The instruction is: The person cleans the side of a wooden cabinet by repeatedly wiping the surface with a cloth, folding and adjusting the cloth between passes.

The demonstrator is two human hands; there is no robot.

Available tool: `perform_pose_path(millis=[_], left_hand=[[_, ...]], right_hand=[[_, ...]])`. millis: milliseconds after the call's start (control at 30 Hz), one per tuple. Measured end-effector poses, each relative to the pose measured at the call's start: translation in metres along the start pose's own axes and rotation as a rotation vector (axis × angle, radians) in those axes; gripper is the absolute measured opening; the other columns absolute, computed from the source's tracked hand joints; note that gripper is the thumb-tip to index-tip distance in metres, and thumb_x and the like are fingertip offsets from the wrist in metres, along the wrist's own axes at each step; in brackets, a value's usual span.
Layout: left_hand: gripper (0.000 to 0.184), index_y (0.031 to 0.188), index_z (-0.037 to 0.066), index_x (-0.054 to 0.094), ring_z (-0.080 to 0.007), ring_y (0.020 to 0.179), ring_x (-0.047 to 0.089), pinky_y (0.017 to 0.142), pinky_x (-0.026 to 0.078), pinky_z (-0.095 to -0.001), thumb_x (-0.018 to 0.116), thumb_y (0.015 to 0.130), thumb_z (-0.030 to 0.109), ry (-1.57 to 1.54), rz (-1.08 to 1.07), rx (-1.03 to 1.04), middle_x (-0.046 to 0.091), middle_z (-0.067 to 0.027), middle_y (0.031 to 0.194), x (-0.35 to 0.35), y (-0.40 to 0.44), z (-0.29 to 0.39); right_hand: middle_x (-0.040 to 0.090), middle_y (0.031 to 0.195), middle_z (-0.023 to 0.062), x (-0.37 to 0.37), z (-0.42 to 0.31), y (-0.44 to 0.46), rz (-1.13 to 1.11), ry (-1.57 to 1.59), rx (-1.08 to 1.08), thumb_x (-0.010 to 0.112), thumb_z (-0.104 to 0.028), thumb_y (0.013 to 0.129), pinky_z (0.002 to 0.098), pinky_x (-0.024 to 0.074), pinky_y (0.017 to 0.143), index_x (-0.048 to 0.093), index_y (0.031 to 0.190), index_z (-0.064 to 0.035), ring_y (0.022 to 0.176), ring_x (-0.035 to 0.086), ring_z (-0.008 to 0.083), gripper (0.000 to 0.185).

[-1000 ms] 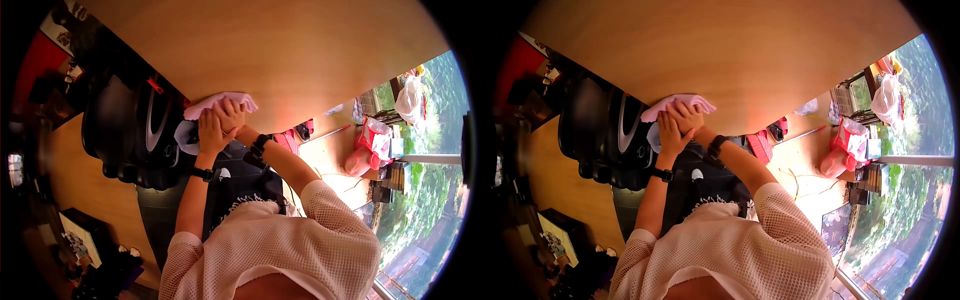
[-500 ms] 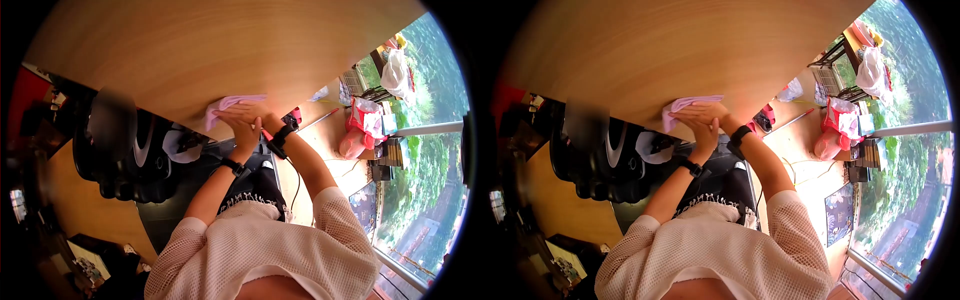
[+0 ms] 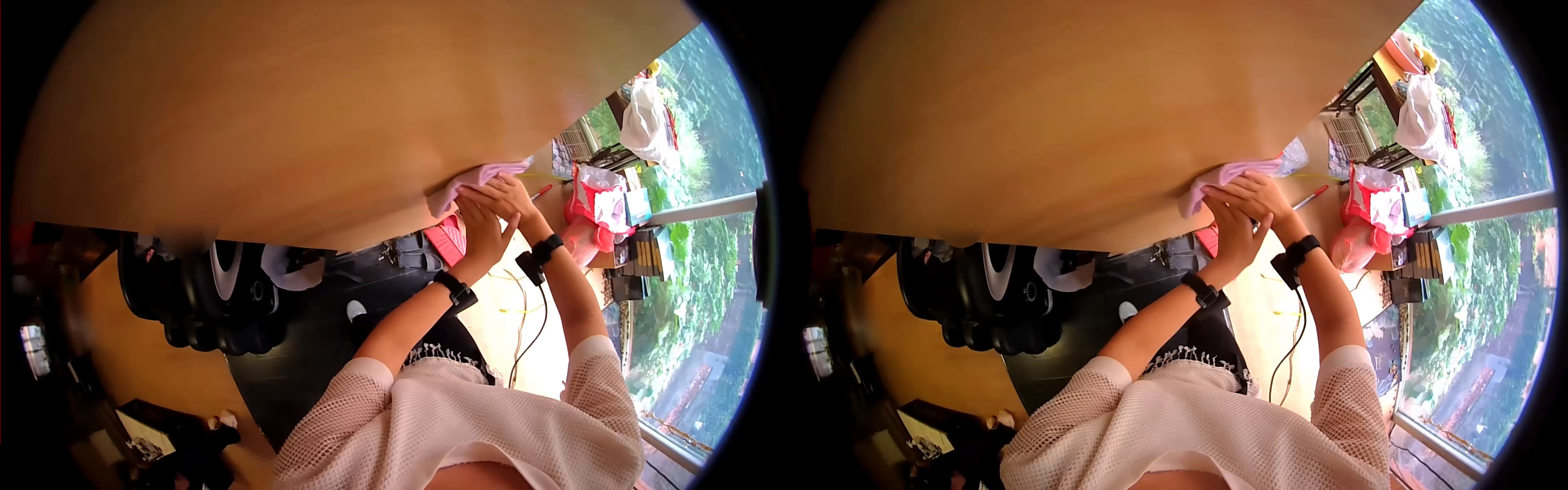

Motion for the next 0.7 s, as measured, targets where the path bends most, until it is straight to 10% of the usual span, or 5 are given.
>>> perform_pose_path(millis=[167, 533, 700], left_hand=[[0.085, 0.136, -0.015, 0.012, -0.0526, 0.134, 0.002, 0.109, 0.008, -0.055, 0.052, 0.088, 0.043, 0.013, -0.105, 0.058, 0.002, -0.0401, 0.142, -0.065, -0.02, -0.04], [0.098, 0.14, -0.012, 0.005, -0.0522, 0.134, 0.005, 0.109, 0.009, -0.054, 0.042, 0.086, 0.061, 0.219, 0.3, 0.351, 0.002, -0.0361, 0.145, -0.356, 0.061, 0.014], [0.102, 0.139, -0.011, 0.014, -0.0547, 0.13, 0.014, 0.107, 0.016, -0.0562, 0.045, 0.081, 0.067, 0.57, 0.31, 0.375, 0.012, -0.0371, 0.142, -0.369, 0.073, -0.012]], right_hand=[[0.054, 0.125, -0.0073, 0.014, -0.049, 0.037, 0.17, -0.018, 0.047, 0.056, -0.024, 0.078, 0.0334, 0.0399, 0.081, 0.051, 0.131, -0.0259, 0.102, 0.055, 0.0129, 0.053], [0.047, 0.137, -0.0005, -0.192, -0.152, 0.264, 0.808, 0.175, 0.204, 0.056, -0.029, 0.082, 0.0432, 0.0189, 0.105, 0.05, 0.132, -0.0213, 0.125, 0.041, 0.0164, 0.051], [0.051, 0.132, 0.0067, -0.205, -0.155, 0.283, 0.96, 0.086, 0.375, 0.06, -0.033, 0.08, 0.0452, 0.0172, 0.106, 0.057, 0.123, -0.017, 0.123, 0.043, 0.0235, 0.046]])
Point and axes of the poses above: each hand's wrist, its own y-axis towards the middle knuckle, its own x-axis out of the palm, z = x × y, the point moved 3 cm from there along y, towards the middle knuckle
